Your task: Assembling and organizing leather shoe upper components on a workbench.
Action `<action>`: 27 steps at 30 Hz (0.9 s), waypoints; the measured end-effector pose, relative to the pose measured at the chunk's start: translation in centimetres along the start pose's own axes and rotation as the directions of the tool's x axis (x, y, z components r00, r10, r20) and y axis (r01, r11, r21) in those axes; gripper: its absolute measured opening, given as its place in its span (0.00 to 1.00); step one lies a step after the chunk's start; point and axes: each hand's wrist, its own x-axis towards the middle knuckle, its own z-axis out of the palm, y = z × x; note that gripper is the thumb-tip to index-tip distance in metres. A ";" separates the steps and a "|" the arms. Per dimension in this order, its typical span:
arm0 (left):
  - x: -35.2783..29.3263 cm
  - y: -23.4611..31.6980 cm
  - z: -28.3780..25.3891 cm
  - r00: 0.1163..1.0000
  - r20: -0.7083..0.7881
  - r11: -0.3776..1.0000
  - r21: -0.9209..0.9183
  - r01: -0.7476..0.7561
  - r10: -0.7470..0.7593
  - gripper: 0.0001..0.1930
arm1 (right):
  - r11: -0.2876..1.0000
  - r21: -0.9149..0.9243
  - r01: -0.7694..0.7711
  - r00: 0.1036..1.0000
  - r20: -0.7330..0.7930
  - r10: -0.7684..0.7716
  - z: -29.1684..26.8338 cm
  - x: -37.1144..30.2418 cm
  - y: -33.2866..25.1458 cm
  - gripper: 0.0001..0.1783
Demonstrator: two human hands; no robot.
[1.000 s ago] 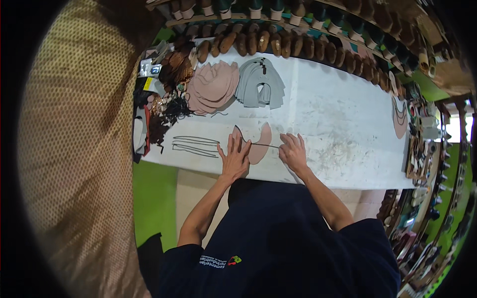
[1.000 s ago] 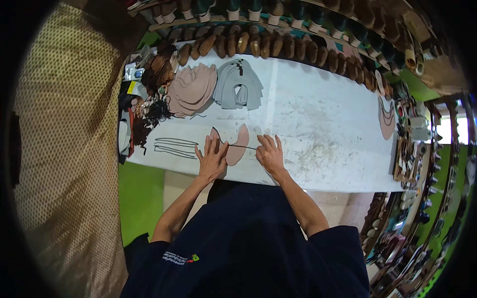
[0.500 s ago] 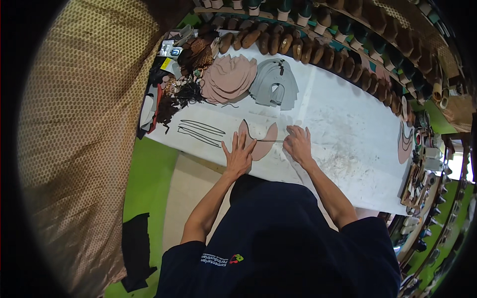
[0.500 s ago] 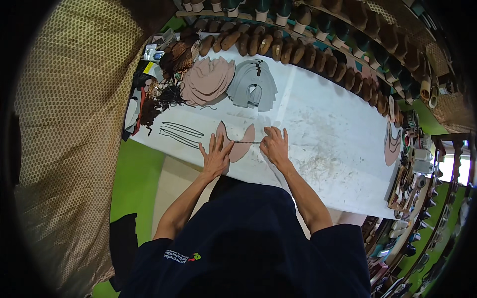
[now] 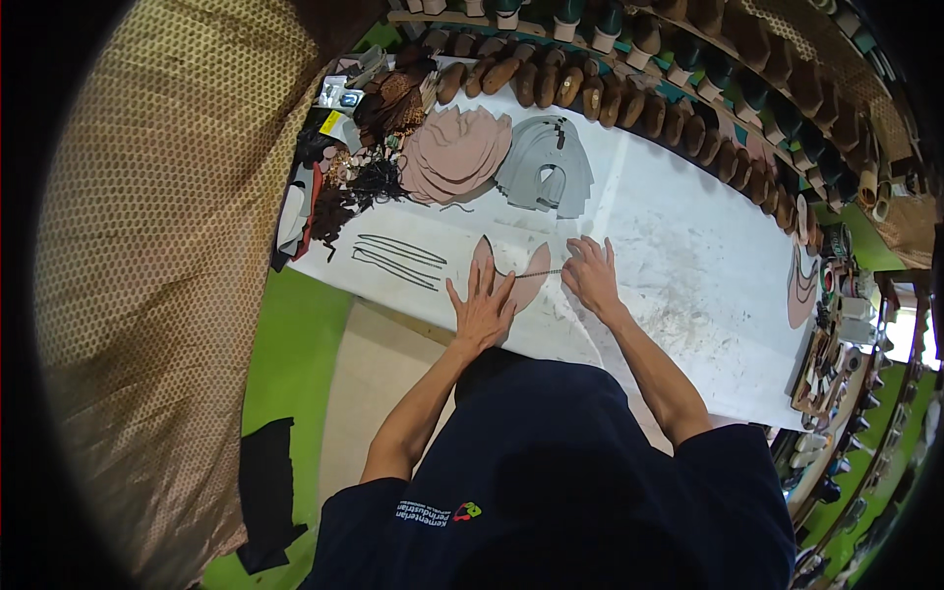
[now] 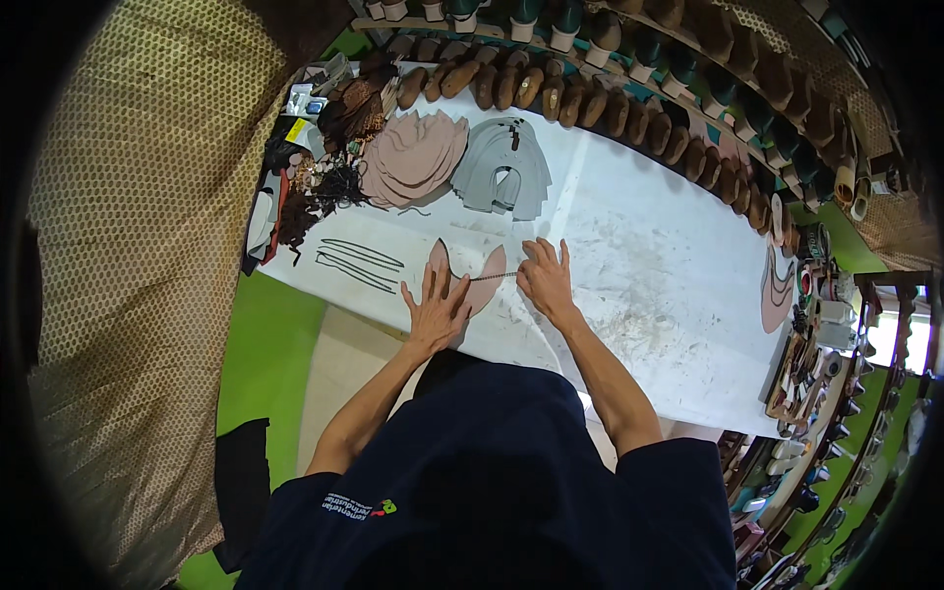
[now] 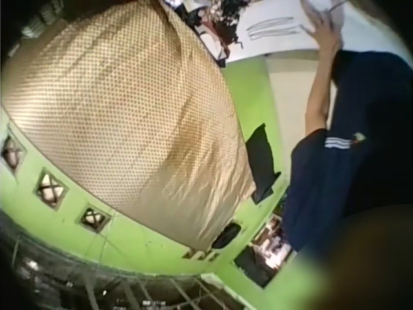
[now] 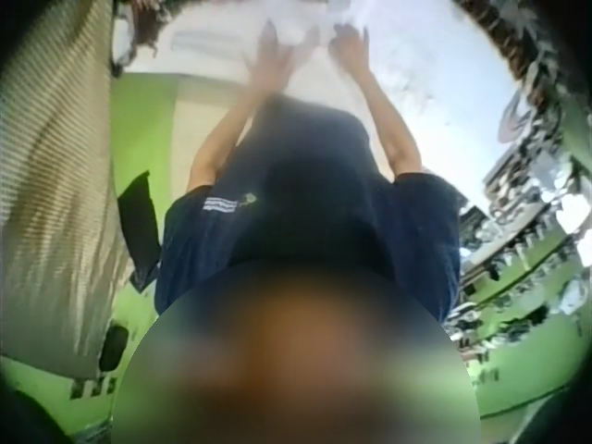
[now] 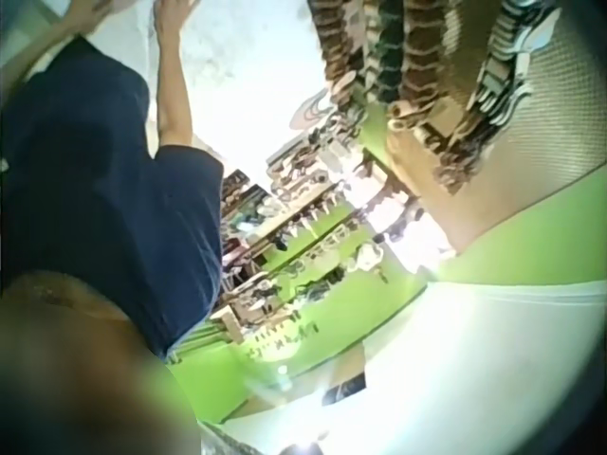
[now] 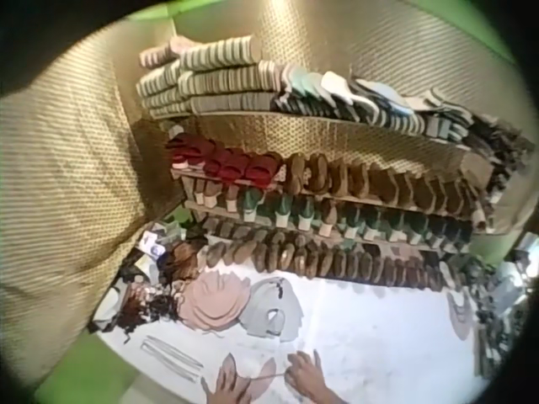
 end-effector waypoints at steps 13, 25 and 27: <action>0.3 0.7 0.7 1.000 -0.008 0.999 0.046 -0.014 0.014 0.33 | 0.998 0.019 0.053 0.998 -0.023 -0.053 0.0 2.1 0.4 0.08; 0.6 1.3 1.2 0.996 -0.074 0.998 0.036 -0.044 0.046 0.33 | 0.990 -0.070 0.122 0.991 -0.047 -0.125 0.0 3.8 0.3 0.07; 0.9 1.5 1.0 0.996 -0.063 0.997 0.049 -0.054 0.057 0.33 | 0.986 -0.093 0.138 0.988 -0.056 -0.144 0.2 4.2 0.5 0.06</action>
